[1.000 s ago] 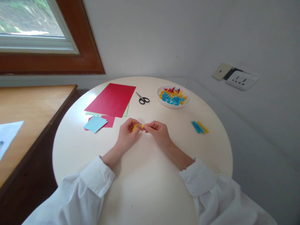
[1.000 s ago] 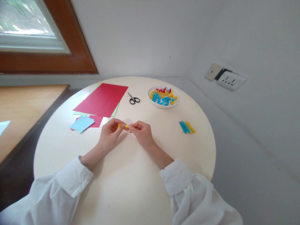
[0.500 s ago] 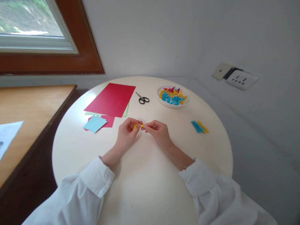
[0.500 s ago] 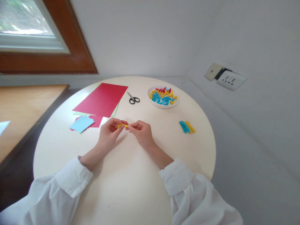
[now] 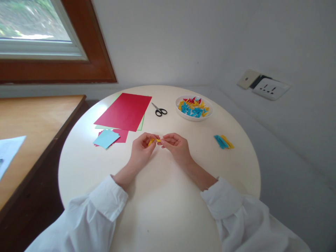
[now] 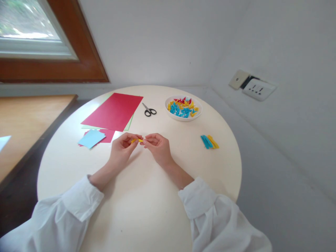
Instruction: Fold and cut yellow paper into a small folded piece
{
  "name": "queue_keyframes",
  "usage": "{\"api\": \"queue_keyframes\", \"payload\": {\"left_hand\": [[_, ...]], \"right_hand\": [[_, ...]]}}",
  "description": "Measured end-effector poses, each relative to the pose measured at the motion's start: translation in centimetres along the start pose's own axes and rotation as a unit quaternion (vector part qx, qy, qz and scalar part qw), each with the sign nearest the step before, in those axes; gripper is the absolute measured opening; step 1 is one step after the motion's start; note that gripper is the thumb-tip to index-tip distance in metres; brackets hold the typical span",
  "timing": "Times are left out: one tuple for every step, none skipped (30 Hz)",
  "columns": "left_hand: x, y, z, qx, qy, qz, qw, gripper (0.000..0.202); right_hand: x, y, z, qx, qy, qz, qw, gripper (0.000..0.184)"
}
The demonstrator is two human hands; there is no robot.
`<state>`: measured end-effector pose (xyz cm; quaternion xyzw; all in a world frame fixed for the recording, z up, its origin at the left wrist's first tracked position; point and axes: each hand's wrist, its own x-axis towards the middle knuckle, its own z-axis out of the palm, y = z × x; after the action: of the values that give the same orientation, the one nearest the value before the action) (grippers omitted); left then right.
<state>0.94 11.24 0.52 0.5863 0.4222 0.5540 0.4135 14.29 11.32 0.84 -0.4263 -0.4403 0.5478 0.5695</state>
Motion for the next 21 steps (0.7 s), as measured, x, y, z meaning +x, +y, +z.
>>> {"api": "queue_keyframes", "payload": {"left_hand": [[-0.01, 0.02, 0.00, 0.000, 0.001, -0.002, 1.000, 0.005], [-0.01, 0.04, 0.00, -0.002, 0.001, -0.003, 1.000, 0.005], [-0.01, 0.06, 0.01, -0.003, 0.002, -0.005, 1.000, 0.005], [0.00, 0.08, 0.02, -0.005, 0.003, -0.006, 1.000, 0.004], [0.01, 0.09, 0.02, -0.005, 0.004, -0.007, 1.000, 0.004], [0.03, 0.09, 0.02, -0.006, 0.004, -0.006, 1.000, 0.004], [0.05, 0.07, 0.02, -0.005, 0.004, -0.005, 1.000, 0.004], [0.07, 0.05, 0.01, -0.004, 0.005, -0.003, 1.000, 0.004], [0.08, 0.03, 0.00, -0.004, 0.005, -0.002, 1.000, 0.005], [0.10, 0.02, 0.00, -0.003, 0.006, -0.001, 1.000, 0.005], [0.11, 0.01, -0.01, -0.003, 0.006, -0.001, 1.000, 0.005], [0.12, 0.02, -0.01, -0.004, 0.006, -0.002, 1.000, 0.004], [0.12, 0.03, 0.00, -0.004, 0.006, -0.002, 1.000, 0.004], [0.13, 0.05, 0.00, -0.003, 0.006, -0.003, 1.000, 0.004], [0.12, 0.06, 0.00, -0.003, 0.006, -0.003, 1.000, 0.004], [0.12, 0.06, -0.01, -0.002, 0.006, -0.003, 1.000, 0.004], [0.11, 0.06, -0.01, -0.002, 0.006, -0.003, 1.000, 0.004], [0.10, 0.04, -0.02, -0.001, 0.005, -0.003, 1.000, 0.005], [0.08, 0.02, -0.03, 0.000, 0.005, -0.003, 1.000, 0.005], [0.06, 0.00, -0.03, 0.001, 0.003, -0.002, 1.000, 0.005], [0.04, -0.03, -0.03, 0.003, 0.002, -0.001, 1.000, 0.005]], "right_hand": [[0.00, 0.04, -0.02, -0.002, 0.000, -0.001, 1.000, 0.024], [0.00, 0.09, -0.04, -0.004, 0.001, -0.003, 1.000, 0.025], [-0.01, 0.12, -0.06, -0.005, 0.001, -0.004, 1.000, 0.025], [-0.01, 0.14, -0.09, -0.005, 0.001, -0.005, 1.000, 0.026], [-0.01, 0.14, -0.10, -0.004, 0.001, -0.006, 1.000, 0.026], [-0.01, 0.13, -0.11, -0.003, 0.000, -0.005, 1.000, 0.026], [-0.01, 0.11, -0.10, -0.001, -0.001, -0.004, 1.000, 0.026], [-0.02, 0.09, -0.09, 0.001, -0.003, -0.003, 1.000, 0.026], [-0.03, 0.06, -0.07, 0.003, -0.004, -0.002, 1.000, 0.026], [-0.03, 0.05, -0.05, 0.004, -0.005, -0.001, 1.000, 0.026], [-0.03, 0.04, -0.03, 0.005, -0.005, -0.002, 1.000, 0.026], [-0.03, 0.05, 0.00, 0.006, -0.004, -0.003, 1.000, 0.025], [-0.03, 0.06, 0.01, 0.008, -0.003, -0.005, 1.000, 0.025], [-0.03, 0.08, 0.02, 0.009, -0.002, -0.007, 1.000, 0.025], [-0.02, 0.09, 0.02, 0.009, -0.001, -0.009, 1.000, 0.025], [-0.02, 0.11, 0.01, 0.008, -0.001, -0.010, 1.000, 0.025], [-0.02, 0.12, 0.00, 0.007, -0.002, -0.009, 1.000, 0.025], [-0.03, 0.12, -0.01, 0.005, -0.004, -0.008, 1.000, 0.024], [-0.04, 0.13, -0.02, 0.002, -0.006, -0.006, 1.000, 0.024], [-0.05, 0.15, -0.03, 0.000, -0.008, -0.006, 1.000, 0.024], [-0.05, 0.17, -0.04, -0.002, -0.009, -0.006, 1.000, 0.024]]}}
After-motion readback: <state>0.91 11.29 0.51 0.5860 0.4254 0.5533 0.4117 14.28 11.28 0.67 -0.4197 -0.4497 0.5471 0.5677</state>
